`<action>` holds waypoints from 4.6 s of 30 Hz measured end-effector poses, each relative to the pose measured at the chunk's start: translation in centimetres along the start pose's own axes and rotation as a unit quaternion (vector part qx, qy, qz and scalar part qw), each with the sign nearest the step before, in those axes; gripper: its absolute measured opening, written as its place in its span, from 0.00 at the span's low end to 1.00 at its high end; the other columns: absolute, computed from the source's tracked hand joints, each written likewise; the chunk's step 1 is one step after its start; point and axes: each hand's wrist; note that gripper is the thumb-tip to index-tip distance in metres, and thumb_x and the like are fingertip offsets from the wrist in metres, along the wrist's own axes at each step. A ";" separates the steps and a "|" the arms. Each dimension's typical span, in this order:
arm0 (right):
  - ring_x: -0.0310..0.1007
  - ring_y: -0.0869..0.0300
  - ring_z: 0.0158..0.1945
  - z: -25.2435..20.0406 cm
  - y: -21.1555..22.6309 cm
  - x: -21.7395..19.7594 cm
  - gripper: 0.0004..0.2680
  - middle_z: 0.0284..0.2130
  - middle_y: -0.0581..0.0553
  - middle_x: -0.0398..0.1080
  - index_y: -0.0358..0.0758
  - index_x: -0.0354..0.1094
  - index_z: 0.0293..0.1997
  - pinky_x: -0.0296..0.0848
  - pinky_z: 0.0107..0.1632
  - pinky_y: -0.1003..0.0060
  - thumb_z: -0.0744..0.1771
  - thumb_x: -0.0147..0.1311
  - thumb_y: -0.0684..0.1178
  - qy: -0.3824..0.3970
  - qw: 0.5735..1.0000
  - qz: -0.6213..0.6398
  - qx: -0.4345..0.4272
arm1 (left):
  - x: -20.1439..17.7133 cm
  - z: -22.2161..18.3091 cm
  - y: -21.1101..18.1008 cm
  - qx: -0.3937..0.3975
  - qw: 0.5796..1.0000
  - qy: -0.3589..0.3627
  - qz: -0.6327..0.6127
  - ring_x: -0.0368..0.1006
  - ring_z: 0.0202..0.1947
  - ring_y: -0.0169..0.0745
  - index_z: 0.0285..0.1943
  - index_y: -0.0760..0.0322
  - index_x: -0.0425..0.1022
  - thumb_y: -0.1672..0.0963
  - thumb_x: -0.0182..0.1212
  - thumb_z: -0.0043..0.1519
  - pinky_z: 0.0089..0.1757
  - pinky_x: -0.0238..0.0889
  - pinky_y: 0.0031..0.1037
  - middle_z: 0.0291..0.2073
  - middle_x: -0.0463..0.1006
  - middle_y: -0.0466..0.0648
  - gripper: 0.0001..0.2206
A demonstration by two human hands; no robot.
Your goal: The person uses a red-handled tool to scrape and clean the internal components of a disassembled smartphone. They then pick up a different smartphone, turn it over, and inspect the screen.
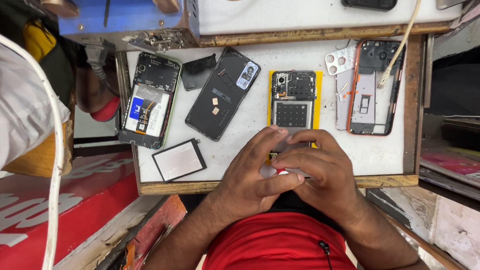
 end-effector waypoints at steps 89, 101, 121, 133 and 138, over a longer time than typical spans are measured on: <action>0.78 0.59 0.44 -5.0 -5.7 -1.5 0.10 0.46 0.45 0.79 0.41 0.74 0.54 0.76 0.47 0.66 0.70 0.52 0.36 -0.064 0.987 0.009 0.144 | 3.9 -0.5 1.1 -0.161 0.963 -0.162 -0.146 0.81 0.47 0.44 0.75 0.58 0.39 0.66 0.63 0.67 0.51 0.77 0.30 0.44 0.78 0.57 0.36; 0.79 0.60 0.47 -4.9 -5.8 -0.8 0.12 0.48 0.49 0.79 0.43 0.74 0.49 0.76 0.48 0.66 0.63 0.68 0.46 -0.036 0.996 -0.044 0.072 | 4.5 1.1 0.5 -0.117 0.964 -0.161 -0.176 0.80 0.47 0.44 0.76 0.57 0.39 0.66 0.62 0.68 0.51 0.78 0.31 0.45 0.77 0.56 0.36; 0.80 0.60 0.46 -5.9 -6.8 0.1 0.06 0.39 0.50 0.80 0.42 0.75 0.38 0.77 0.46 0.66 0.63 0.68 0.45 -0.051 0.995 -0.051 0.063 | 4.0 1.9 -0.4 0.015 0.992 -0.120 -0.019 0.82 0.38 0.46 0.74 0.55 0.42 0.63 0.69 0.66 0.37 0.78 0.31 0.42 0.79 0.55 0.36; 0.79 0.60 0.46 -5.8 -6.6 0.2 0.06 0.38 0.48 0.79 0.40 0.74 0.37 0.79 0.46 0.68 0.63 0.68 0.44 -0.053 0.995 -0.051 0.070 | 4.4 1.6 -0.5 0.000 0.990 -0.135 -0.037 0.82 0.38 0.44 0.74 0.55 0.43 0.62 0.69 0.67 0.35 0.77 0.29 0.41 0.79 0.53 0.36; 0.79 0.60 0.45 -5.9 -6.7 0.2 0.06 0.37 0.49 0.79 0.41 0.74 0.36 0.78 0.45 0.67 0.62 0.68 0.44 -0.061 0.994 -0.050 0.080 | 4.4 1.9 -0.8 0.002 0.990 -0.137 -0.035 0.82 0.38 0.44 0.74 0.55 0.43 0.62 0.70 0.67 0.36 0.78 0.29 0.40 0.79 0.52 0.36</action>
Point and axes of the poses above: each hand's wrist, its own z-axis towards the middle knuckle, its own x-axis out of the palm, y = z × x
